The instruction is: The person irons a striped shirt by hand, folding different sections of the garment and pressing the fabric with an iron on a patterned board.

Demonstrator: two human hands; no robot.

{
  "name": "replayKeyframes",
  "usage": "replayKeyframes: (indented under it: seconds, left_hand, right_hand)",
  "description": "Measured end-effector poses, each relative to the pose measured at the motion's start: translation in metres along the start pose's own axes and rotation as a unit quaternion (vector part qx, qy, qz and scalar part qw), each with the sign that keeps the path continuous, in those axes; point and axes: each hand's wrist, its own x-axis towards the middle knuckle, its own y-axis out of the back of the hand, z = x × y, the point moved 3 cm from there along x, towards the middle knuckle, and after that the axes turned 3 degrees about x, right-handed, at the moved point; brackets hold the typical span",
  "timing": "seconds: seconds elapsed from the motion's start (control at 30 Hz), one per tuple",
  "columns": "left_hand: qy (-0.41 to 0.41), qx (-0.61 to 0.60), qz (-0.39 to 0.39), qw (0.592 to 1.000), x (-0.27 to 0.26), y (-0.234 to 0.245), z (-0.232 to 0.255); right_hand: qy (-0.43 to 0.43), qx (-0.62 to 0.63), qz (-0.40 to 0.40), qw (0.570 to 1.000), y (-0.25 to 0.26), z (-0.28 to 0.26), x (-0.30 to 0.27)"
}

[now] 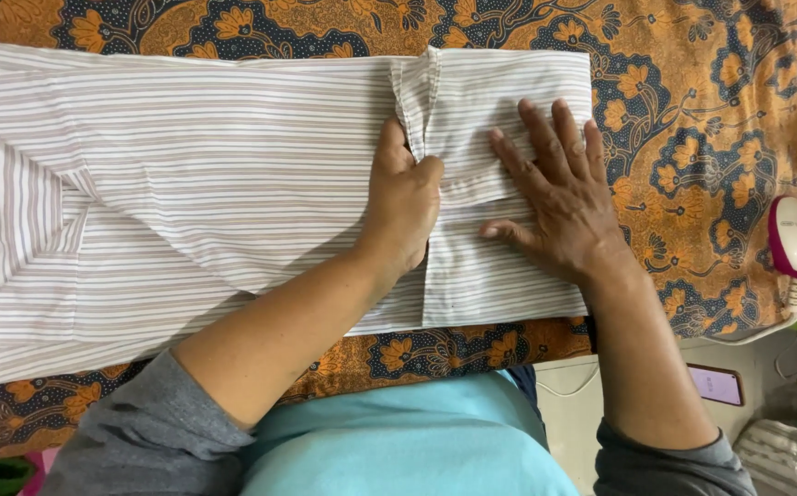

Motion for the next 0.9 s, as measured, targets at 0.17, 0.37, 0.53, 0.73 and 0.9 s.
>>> replayKeyframes:
  seconds: [0.17, 0.37, 0.53, 0.73, 0.9]
  left_hand:
    - [0.000, 0.012, 0.028, 1.000, 0.003, 0.007, 0.018]
    - [-0.137, 0.264, 0.027, 0.954, 0.060, 0.030, 0.040]
    - [-0.204, 0.559, 0.024, 0.804, 0.097, 0.015, 0.040]
    - [-0.208, 0.536, 0.017, 0.818, 0.117, 0.021, 0.054]
    - [0.005, 0.265, 0.043, 0.963, 0.115, 0.051, 0.063]
  right_hand:
    - [0.035, -0.018, -0.013, 0.999, 0.004, -0.020, 0.005]
    - [0.070, 0.004, 0.027, 0.997, 0.004, -0.020, 0.000]
    - [0.063, 0.013, 0.036, 0.997, 0.001, -0.022, 0.000]
    - [0.062, 0.007, 0.043, 0.997, -0.002, -0.015, -0.003]
    - [0.066, 0.020, 0.053, 0.996, 0.001, -0.017, -0.002]
